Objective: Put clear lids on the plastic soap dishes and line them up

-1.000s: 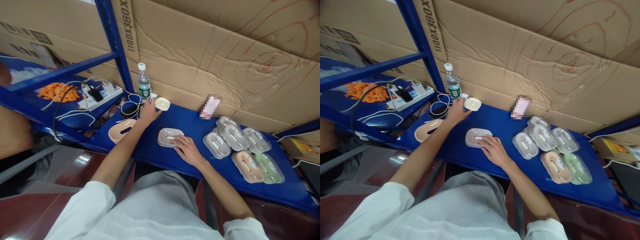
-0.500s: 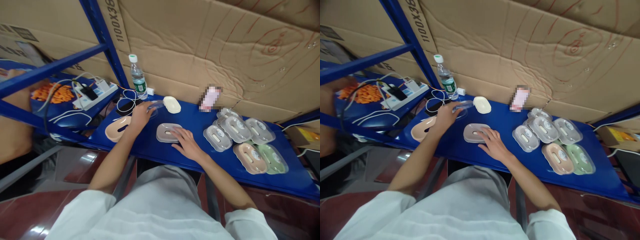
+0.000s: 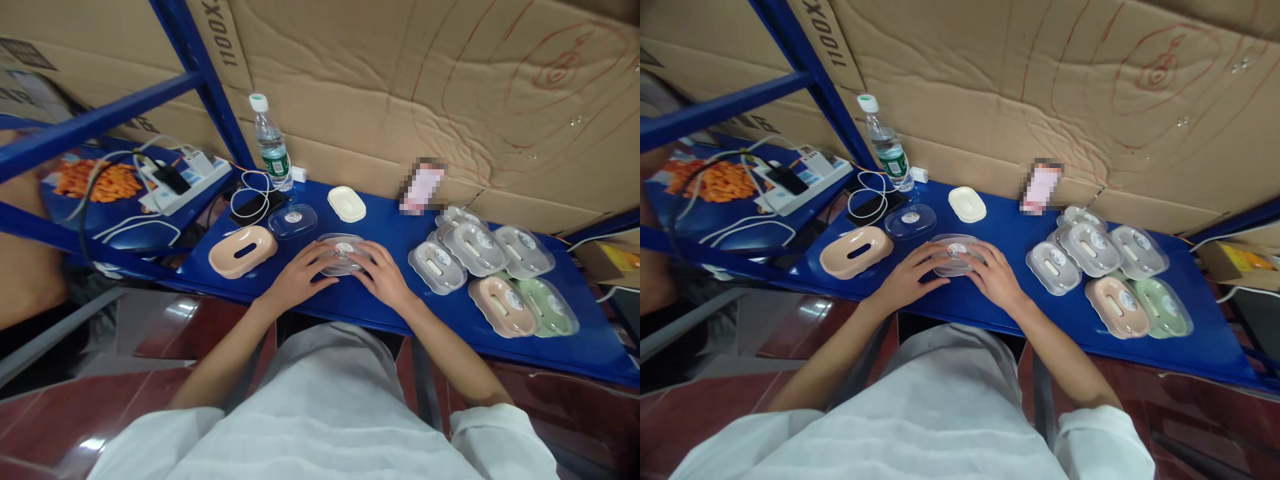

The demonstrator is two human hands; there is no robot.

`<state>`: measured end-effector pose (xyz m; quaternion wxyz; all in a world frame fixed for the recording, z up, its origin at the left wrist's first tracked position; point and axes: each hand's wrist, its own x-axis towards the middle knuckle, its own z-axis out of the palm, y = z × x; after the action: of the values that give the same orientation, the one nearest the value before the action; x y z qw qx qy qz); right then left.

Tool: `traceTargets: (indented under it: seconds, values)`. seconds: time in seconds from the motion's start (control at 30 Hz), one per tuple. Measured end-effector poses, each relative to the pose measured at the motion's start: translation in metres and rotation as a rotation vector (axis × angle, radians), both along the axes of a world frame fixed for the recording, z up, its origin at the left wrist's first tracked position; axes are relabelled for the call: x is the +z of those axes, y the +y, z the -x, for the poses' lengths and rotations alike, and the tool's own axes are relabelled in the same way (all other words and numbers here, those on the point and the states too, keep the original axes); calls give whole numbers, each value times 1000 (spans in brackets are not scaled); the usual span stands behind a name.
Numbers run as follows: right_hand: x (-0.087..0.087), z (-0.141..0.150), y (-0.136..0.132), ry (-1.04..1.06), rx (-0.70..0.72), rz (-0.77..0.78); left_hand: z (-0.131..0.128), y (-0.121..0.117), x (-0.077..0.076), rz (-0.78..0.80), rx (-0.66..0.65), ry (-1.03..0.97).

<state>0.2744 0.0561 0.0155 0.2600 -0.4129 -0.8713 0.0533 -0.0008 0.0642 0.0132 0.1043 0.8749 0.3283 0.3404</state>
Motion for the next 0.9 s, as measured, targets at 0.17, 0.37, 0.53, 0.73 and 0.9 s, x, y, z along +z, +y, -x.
traceTargets:
  seconds: [0.17, 0.37, 0.53, 0.73, 0.9]
  values:
    - [-2, -2, 3, 71, 11, 42, -9, -7, -8, -12, 70, 32]
    - [-6, -4, 6, 112, 9, 107, -11, -6, -13, 22, 124, 80]
    - [-8, -5, 10, 157, -76, 139, -13, -5, -13, 62, 130, 102]
    - [-3, -8, 14, 144, -71, 146, -13, -5, -13, 93, 146, 94]
    - [-7, -11, 13, 137, -71, 118, -12, -6, -12, 65, 187, 35]
